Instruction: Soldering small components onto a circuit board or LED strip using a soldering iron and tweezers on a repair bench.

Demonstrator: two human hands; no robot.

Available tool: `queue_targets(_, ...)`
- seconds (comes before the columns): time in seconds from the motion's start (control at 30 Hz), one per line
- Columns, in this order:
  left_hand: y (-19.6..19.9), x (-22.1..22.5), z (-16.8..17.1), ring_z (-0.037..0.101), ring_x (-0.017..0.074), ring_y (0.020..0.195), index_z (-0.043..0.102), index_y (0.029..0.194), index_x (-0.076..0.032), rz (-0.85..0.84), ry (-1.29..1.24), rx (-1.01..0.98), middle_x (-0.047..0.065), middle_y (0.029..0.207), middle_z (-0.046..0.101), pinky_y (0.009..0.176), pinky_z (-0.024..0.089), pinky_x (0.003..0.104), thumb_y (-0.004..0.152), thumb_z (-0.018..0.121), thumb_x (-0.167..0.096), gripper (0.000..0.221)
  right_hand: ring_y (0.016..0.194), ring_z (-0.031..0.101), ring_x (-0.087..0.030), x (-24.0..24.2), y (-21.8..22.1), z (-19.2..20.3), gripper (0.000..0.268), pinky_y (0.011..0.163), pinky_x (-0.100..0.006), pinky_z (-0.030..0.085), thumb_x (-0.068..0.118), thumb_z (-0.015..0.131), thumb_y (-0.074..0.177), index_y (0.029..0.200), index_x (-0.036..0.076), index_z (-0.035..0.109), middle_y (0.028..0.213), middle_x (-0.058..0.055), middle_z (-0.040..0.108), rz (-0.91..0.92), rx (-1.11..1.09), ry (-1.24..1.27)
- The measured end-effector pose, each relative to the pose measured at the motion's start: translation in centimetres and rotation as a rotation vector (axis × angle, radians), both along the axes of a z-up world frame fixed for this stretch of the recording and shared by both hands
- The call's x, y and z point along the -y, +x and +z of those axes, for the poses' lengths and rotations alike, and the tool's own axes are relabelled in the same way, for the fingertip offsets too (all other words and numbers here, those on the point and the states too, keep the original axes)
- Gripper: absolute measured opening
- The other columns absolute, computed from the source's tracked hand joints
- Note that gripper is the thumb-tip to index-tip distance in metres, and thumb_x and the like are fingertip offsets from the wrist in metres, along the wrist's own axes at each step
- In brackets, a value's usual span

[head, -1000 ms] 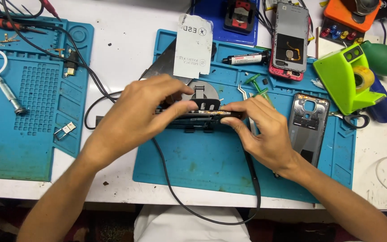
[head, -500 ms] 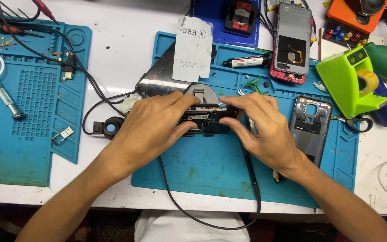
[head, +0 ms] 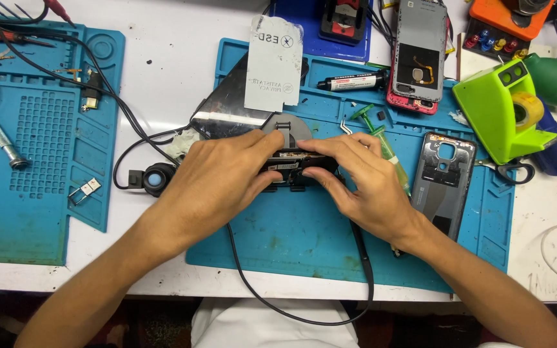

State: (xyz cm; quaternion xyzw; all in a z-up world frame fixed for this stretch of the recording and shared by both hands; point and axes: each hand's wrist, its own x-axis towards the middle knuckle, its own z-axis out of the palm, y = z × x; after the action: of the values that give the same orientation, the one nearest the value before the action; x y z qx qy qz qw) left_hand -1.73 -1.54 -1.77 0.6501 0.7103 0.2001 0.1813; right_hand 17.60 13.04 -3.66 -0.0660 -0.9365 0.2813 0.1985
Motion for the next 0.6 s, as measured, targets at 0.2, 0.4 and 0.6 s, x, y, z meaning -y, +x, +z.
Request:
queue_targets(0.2,-2.8,-0.8,2.3,0.071,0.0285,0.105,0.067,0.124,0.001,-0.107,0.168,0.342,0.014,0.116,0.075,0.085,0.055,0.038,0.106,0.050,-0.022,0.033,0.107,0.072,-0.023,0.4,0.3,0.5,0.030,0.101,-0.036,0.051,0.006,0.075,0.096,0.123,0.002,0.066,0.117,-0.009,0.075,0.044,0.029,-0.176)
queue_targets(0.4,-2.0,-1.8,1.2,0.064,0.0276,0.106,0.064,0.124,-0.004,-0.080,0.249,0.319,0.010,0.113,0.068,0.089,0.049,0.039,0.105,0.055,-0.013,0.023,0.105,0.074,-0.026,1.3,0.7,0.7,0.022,0.099,-0.035,0.057,-0.008,0.070,0.095,0.115,-0.002,0.066,0.112,-0.012,0.075,0.117,-0.042,-0.233)
queue_targets(0.6,-2.4,-1.7,1.1,0.063,0.0191,0.072,0.063,0.127,-0.012,-0.015,0.052,0.479,0.006,0.082,0.069,0.065,0.040,0.032,0.104,0.048,-0.006,0.029,0.102,0.076,-0.027,1.7,1.4,1.0,0.024,0.095,-0.033,0.062,-0.012,0.068,0.093,0.115,-0.002,0.066,0.110,-0.015,0.075,0.156,-0.062,-0.239)
